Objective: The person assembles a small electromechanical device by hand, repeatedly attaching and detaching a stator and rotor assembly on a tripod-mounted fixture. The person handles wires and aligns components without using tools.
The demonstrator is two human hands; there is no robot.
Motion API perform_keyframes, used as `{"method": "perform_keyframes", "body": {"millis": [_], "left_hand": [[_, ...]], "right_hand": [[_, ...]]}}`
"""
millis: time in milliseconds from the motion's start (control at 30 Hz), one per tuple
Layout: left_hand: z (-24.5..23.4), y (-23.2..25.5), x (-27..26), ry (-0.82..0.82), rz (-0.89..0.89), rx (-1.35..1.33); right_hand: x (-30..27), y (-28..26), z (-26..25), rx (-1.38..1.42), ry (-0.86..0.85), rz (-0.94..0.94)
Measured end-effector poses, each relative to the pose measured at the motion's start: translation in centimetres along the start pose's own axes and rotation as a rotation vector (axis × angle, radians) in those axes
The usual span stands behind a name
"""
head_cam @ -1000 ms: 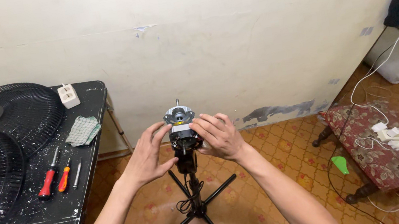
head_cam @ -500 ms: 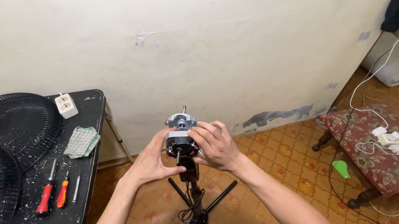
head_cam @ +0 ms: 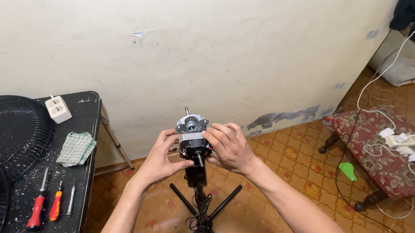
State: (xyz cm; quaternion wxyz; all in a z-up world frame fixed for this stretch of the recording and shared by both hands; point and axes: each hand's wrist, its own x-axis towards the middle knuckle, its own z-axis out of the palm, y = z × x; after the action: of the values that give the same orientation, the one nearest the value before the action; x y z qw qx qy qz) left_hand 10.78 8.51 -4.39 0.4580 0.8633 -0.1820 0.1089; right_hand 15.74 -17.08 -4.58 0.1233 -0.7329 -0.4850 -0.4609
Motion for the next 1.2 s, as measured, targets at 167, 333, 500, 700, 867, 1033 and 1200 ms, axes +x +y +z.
{"method": "perform_keyframes", "body": {"millis": [167, 333, 500, 700, 867, 1033, 1200], "left_hand": [[0.6, 0.2, 0.8, 0.052, 0.046, -0.033], [1.1, -0.2, 0.8, 0.11, 0.067, -0.053], [1.4, -1.5, 1.0, 0.133, 0.056, -0.03], [0.3, -1.0, 1.5, 0.12, -0.014, -0.144], [0.3, 0.5, 2.5, 0.035, 0.035, -0.155], [0.5, 0.1, 2.9, 0.042, -0.072, -0.409], [1.1, -0.3, 2.9, 0.066, -0.079, -0.286]], "right_hand": [[0.1, 1.0, 0.4, -0.026, 0.015, -0.019], [0.0, 1.2, 0.7, -0.012, 0.021, -0.003], [-0.1, 1.1, 0.9, -0.002, -0.004, 0.018], [0.4, 1.9, 0.8, 0.036, 0.025, 0.002], [0.7, 1.8, 0.7, 0.045, 0.025, -0.007], [1.2, 2.5, 0.0, 0.01, -0.012, -0.04], [1.9, 2.5, -0.4, 0.101, -0.048, 0.007]]}}
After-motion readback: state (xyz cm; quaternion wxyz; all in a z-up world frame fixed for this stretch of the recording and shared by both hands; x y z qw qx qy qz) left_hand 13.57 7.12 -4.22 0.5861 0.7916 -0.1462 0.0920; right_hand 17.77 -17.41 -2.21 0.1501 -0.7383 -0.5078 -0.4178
